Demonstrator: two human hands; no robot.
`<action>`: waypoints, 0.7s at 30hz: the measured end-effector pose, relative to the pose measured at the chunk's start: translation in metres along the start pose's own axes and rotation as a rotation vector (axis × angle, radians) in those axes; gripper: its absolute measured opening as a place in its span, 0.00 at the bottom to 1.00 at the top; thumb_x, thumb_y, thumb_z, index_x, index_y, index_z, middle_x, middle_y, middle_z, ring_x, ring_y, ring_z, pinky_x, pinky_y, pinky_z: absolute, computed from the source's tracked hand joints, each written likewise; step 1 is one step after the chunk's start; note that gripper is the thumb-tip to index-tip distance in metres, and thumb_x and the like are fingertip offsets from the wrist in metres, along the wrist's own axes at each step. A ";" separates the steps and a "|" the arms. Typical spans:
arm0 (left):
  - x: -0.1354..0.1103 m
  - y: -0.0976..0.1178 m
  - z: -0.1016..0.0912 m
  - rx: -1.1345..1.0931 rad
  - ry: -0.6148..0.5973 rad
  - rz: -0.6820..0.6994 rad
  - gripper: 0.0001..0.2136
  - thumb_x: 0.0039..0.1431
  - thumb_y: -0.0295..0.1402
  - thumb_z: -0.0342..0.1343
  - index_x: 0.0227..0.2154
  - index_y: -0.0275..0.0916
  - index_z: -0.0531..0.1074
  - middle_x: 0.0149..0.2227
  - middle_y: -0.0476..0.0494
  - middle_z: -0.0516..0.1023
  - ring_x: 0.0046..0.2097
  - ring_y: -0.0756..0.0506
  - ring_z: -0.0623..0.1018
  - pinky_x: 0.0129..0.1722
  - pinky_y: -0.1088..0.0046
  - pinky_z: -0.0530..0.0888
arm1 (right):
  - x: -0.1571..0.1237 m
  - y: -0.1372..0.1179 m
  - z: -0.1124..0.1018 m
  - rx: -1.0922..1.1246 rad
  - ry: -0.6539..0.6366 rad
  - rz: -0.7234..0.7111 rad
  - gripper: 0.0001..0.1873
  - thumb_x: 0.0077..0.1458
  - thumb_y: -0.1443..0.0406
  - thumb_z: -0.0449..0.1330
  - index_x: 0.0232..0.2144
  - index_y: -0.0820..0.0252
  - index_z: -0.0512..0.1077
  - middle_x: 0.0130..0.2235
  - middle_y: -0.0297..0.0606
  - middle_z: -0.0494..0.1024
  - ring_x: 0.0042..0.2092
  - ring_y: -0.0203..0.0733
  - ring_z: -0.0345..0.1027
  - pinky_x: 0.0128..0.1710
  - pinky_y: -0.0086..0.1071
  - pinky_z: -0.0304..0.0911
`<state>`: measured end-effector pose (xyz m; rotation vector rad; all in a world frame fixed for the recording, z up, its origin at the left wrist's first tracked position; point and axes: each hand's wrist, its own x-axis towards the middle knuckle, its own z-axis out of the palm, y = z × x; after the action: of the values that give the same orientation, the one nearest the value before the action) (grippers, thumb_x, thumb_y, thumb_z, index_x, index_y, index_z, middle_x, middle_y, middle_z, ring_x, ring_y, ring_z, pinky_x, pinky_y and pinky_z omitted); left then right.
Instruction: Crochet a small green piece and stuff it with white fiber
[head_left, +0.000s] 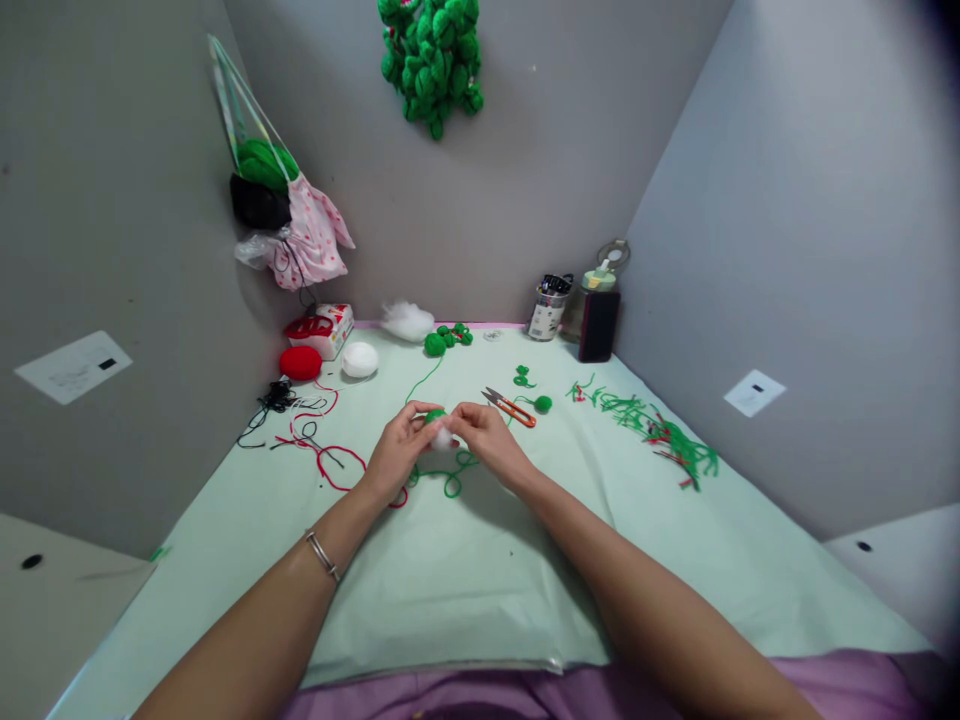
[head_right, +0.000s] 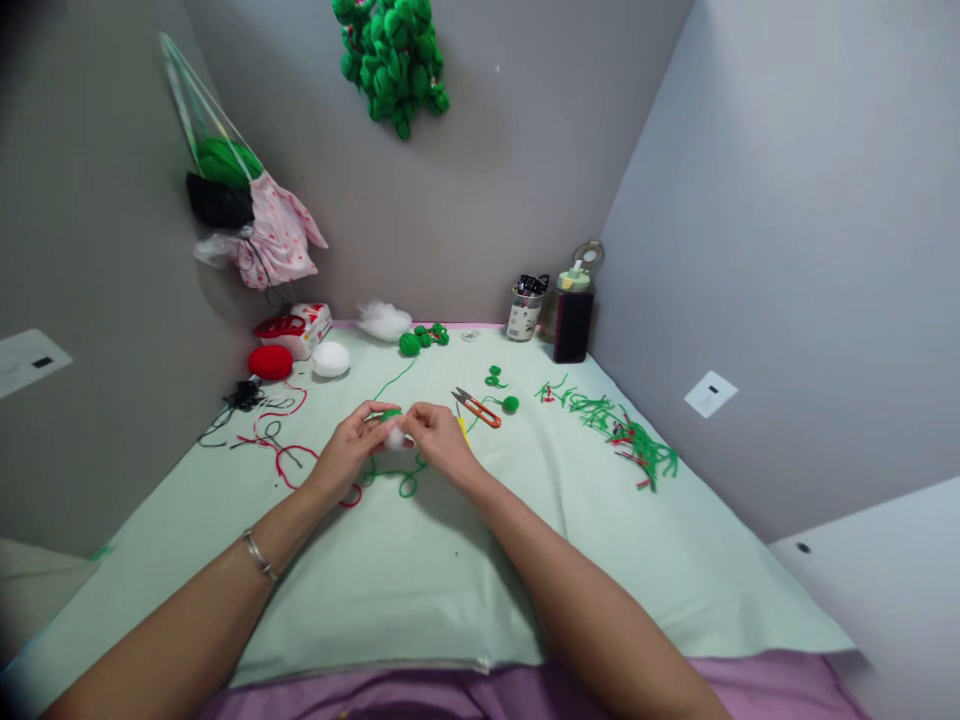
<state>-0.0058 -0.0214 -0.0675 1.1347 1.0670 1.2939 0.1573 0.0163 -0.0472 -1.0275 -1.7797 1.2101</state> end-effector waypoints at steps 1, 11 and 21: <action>0.001 -0.001 -0.001 0.006 0.011 -0.007 0.13 0.69 0.36 0.62 0.51 0.36 0.75 0.47 0.42 0.81 0.41 0.44 0.82 0.42 0.61 0.82 | -0.002 -0.002 0.000 -0.014 -0.010 -0.014 0.12 0.56 0.58 0.55 0.24 0.57 0.67 0.23 0.29 0.68 0.26 0.36 0.60 0.30 0.30 0.56; 0.006 -0.015 0.000 0.009 0.145 -0.076 0.16 0.70 0.39 0.61 0.55 0.37 0.74 0.52 0.39 0.80 0.46 0.42 0.82 0.44 0.59 0.82 | -0.010 -0.001 0.017 -0.130 -0.003 -0.075 0.08 0.55 0.62 0.59 0.25 0.56 0.66 0.23 0.27 0.67 0.27 0.36 0.57 0.29 0.30 0.50; 0.000 -0.008 0.002 -0.045 0.017 -0.046 0.15 0.70 0.38 0.61 0.54 0.37 0.75 0.49 0.40 0.80 0.44 0.43 0.82 0.43 0.59 0.82 | 0.004 0.012 0.009 -0.105 0.044 0.040 0.10 0.53 0.60 0.58 0.22 0.56 0.66 0.20 0.27 0.66 0.24 0.35 0.57 0.26 0.29 0.53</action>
<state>-0.0028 -0.0213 -0.0753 1.0622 1.0652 1.2870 0.1504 0.0198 -0.0600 -1.1457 -1.8119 1.1195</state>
